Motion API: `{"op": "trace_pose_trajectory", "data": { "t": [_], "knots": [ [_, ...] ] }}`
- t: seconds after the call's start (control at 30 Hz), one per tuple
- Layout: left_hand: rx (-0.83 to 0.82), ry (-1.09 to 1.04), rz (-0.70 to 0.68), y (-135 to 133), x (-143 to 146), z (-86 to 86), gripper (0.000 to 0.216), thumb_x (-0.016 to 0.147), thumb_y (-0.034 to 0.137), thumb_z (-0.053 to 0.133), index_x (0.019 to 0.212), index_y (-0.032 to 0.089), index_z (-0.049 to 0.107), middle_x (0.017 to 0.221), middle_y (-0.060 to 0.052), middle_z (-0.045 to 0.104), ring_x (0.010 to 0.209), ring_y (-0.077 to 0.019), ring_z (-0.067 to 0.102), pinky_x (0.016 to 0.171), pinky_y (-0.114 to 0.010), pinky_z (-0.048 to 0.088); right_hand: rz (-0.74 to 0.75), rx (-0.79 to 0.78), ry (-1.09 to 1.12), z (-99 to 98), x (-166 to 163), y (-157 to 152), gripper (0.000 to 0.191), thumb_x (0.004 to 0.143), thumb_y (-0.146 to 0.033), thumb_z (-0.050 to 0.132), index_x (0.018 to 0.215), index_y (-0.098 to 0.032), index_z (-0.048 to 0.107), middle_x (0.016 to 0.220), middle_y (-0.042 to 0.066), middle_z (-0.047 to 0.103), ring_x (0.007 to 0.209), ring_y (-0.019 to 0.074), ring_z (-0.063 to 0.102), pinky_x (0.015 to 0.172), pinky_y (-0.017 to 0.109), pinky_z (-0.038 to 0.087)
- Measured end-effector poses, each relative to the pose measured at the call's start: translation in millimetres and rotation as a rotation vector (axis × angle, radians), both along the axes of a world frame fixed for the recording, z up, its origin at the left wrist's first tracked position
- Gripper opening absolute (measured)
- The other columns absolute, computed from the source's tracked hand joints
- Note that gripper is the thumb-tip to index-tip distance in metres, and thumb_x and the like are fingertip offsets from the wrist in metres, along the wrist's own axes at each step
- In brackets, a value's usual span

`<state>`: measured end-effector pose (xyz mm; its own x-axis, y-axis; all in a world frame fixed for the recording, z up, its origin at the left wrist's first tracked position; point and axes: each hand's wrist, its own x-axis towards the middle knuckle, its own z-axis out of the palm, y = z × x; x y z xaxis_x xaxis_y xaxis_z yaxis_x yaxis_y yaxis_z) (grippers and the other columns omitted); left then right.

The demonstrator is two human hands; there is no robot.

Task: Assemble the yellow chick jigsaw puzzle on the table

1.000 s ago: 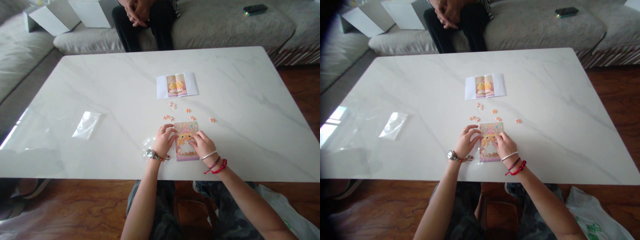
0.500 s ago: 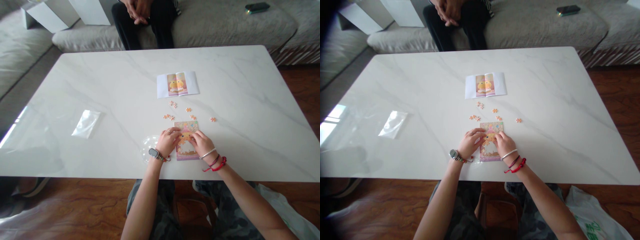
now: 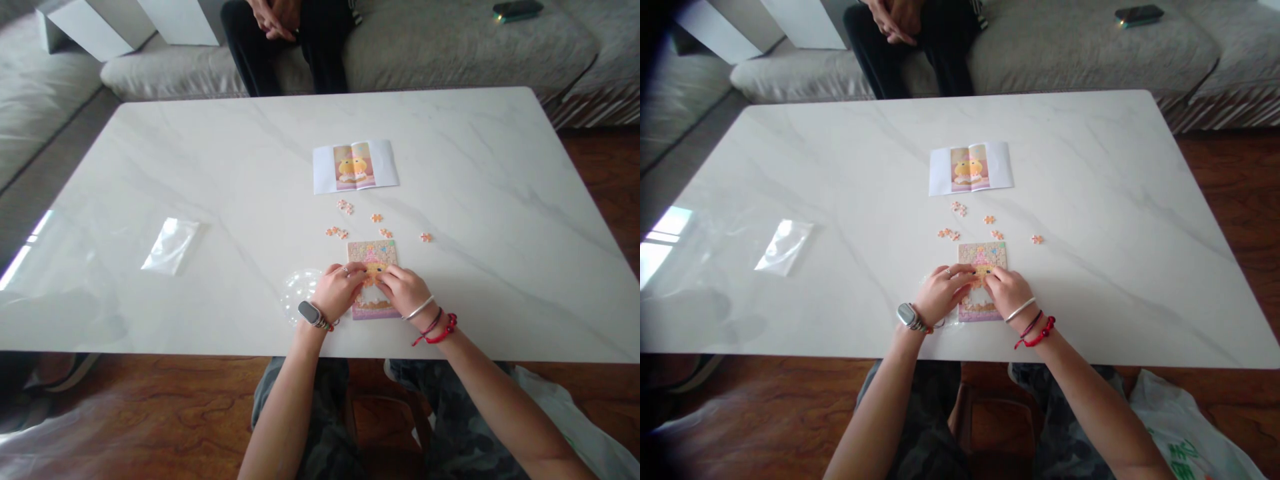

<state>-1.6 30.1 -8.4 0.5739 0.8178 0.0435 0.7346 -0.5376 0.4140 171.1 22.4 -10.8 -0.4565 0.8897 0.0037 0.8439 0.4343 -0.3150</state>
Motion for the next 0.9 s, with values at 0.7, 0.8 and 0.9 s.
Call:
{"op": "trace_pose_trajectory", "data": {
  "t": [0.7, 0.8, 0.9],
  "knots": [
    [-0.004, 0.041, -0.018, -10.8, 0.6, -0.4, 0.031, 0.076, 0.013, 0.044, 0.102, 0.025, 0.053, 0.109, -0.002, 0.053, 0.089, -0.014, 0.054, 0.079, -0.031, 0.041, -0.01, 0.065, -0.066, 1.6, -0.2, -2.6, 0.028, 0.083, -0.021, 0.037, 0.071, -0.018, 0.062, 0.069, 0.003, 0.056, 0.058, 0.0104, 0.046, 0.059, 0.025, 0.029],
    [0.001, 0.053, 0.008, -12.9, 4.2, 2.2, 0.029, 0.076, 0.013, 0.044, 0.101, 0.025, 0.053, 0.108, -0.003, 0.053, 0.089, -0.0146, 0.054, 0.079, -0.032, 0.041, 0.001, 0.053, -0.079, 3.3, -2.6, -4.0, 0.027, 0.082, -0.018, 0.037, 0.072, -0.017, 0.062, 0.07, 0.004, 0.057, 0.059, 0.0118, 0.047, 0.059, 0.027, 0.029],
    [-0.001, 0.07, 0.05, -18.1, 10.2, 4.5, 0.027, 0.075, 0.011, 0.044, 0.099, 0.022, 0.054, 0.109, -0.004, 0.053, 0.091, -0.0155, 0.054, 0.082, -0.032, 0.041, 0.022, 0.028, -0.162, 8.5, -8.6, -8.0, 0.027, 0.081, -0.012, 0.036, 0.073, -0.015, 0.062, 0.07, 0.007, 0.057, 0.061, 0.0141, 0.049, 0.058, 0.029, 0.029]
  ]
}}
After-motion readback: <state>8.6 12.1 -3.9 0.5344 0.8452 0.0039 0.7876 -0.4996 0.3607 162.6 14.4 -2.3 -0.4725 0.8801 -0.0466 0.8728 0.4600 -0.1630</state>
